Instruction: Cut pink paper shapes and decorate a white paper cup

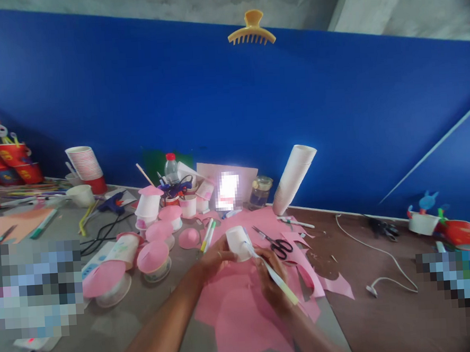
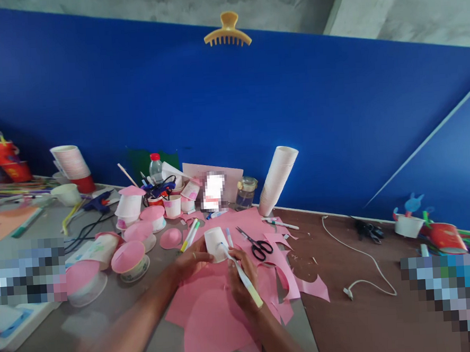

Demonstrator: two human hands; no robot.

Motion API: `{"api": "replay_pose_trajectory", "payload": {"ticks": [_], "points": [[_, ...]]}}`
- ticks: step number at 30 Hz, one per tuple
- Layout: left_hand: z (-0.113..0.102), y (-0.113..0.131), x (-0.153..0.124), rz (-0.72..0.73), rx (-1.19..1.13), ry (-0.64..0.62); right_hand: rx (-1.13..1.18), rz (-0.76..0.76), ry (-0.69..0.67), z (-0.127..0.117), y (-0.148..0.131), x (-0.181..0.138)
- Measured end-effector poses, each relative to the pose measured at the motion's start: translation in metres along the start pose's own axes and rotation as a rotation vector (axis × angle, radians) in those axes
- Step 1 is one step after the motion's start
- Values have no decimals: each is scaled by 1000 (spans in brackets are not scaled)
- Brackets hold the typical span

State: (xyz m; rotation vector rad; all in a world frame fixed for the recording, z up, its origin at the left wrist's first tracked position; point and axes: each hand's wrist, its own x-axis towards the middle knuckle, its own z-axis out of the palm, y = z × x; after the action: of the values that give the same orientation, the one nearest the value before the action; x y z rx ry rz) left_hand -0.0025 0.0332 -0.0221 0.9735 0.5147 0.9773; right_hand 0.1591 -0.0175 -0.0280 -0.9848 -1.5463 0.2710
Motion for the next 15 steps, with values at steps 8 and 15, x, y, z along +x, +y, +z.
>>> {"api": "replay_pose_trajectory", "payload": {"ticks": [8,15], "points": [[-2,-2,1,21,-23,-18,35,-48,-7,2,6,-3],[-2,0,1,29,-42,-14,43,-72,-70,2,-1,-4]]}}
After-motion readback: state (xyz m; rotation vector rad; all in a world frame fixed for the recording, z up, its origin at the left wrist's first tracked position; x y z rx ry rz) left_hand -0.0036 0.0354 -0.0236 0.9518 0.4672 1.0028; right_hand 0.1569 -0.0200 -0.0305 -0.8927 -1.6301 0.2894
